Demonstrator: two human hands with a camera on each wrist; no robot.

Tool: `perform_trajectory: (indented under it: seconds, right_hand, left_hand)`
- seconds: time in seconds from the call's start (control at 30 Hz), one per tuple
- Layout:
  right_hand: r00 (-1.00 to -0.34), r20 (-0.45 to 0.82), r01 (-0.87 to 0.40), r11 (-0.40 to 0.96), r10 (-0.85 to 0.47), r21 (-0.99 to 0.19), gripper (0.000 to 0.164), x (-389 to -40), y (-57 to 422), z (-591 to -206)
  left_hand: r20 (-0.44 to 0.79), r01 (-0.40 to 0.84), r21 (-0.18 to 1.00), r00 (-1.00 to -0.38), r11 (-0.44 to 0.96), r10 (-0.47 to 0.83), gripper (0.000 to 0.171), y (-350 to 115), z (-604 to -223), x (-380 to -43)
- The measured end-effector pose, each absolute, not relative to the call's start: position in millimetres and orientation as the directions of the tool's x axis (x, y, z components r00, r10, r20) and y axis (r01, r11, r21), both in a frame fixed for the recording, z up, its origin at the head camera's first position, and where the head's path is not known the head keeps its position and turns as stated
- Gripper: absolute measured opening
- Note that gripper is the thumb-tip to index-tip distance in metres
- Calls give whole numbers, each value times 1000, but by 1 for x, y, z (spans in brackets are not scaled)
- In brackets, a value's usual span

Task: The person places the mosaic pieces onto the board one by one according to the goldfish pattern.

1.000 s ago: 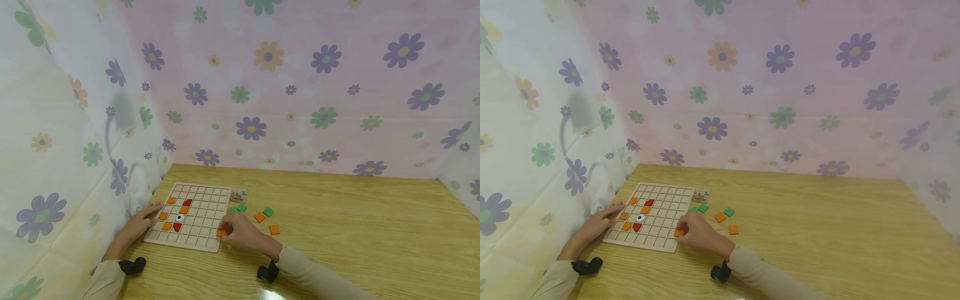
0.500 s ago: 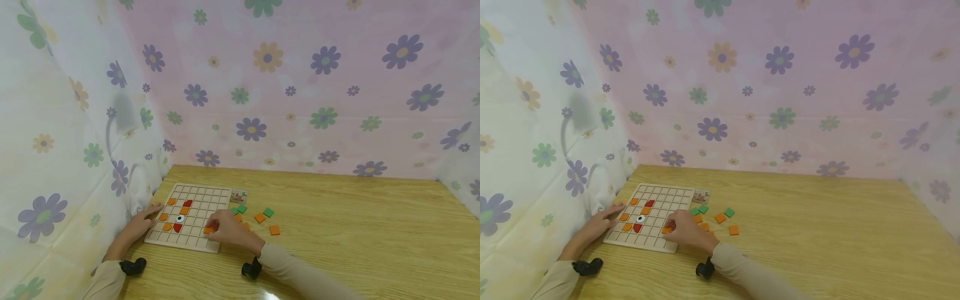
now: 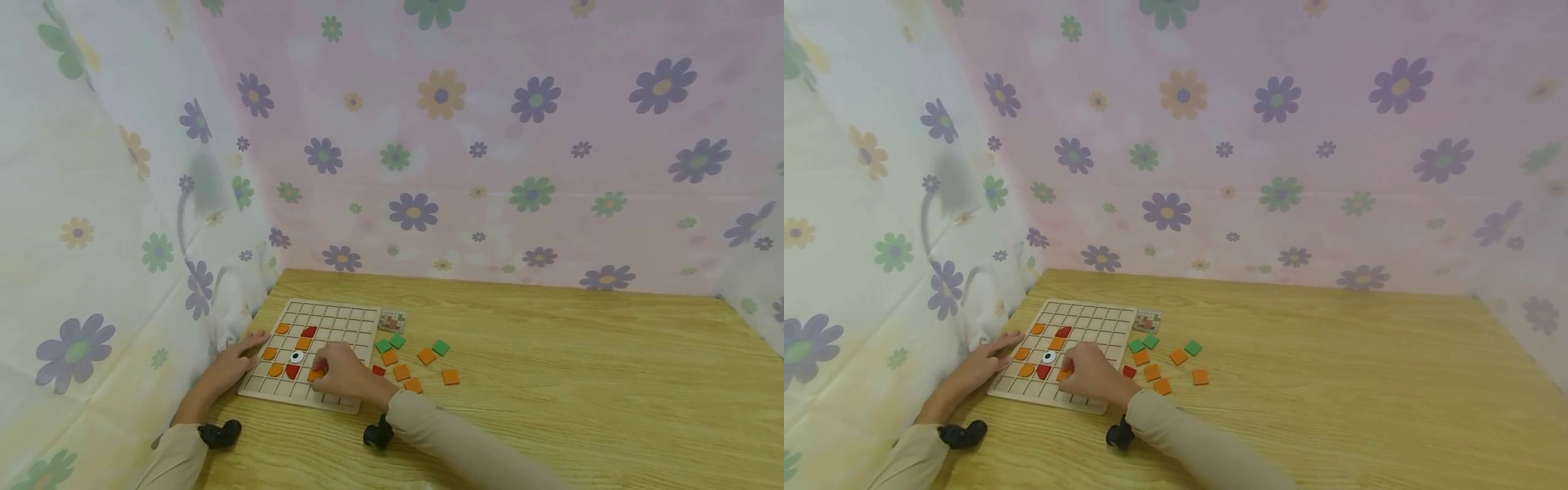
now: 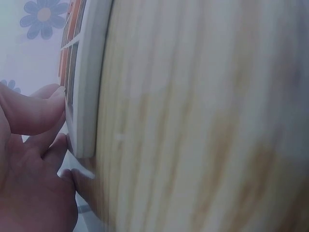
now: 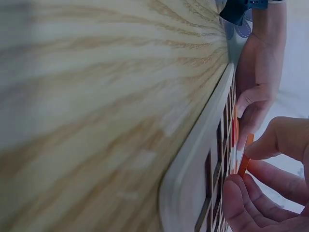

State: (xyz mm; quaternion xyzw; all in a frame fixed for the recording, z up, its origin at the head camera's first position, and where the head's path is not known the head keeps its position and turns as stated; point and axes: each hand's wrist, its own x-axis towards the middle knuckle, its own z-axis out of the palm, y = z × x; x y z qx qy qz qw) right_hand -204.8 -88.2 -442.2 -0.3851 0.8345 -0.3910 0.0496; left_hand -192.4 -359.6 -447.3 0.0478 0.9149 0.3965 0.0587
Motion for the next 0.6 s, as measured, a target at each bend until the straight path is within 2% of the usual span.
perform_trajectory:
  seconds: [0.2, 0.47, 0.6]
  right_hand:
    - [-700, 216, -624, 434, -681, -650, 5, -209, -103, -449]
    - [-694, 206, -645, 468, -690, -605, 21, -209, -113, -445]
    - [-684, 211, -653, 457, -698, -604, 15, -207, -114, -443]
  left_hand:
    - [-64, 48, 732, -988, 680, 138, 50, -359, -449, -193]
    - [-65, 45, 722, -989, 690, 132, 50, -359, -447, -193]
    - [-74, 37, 727, -989, 686, 132, 51, -359, -446, -192]
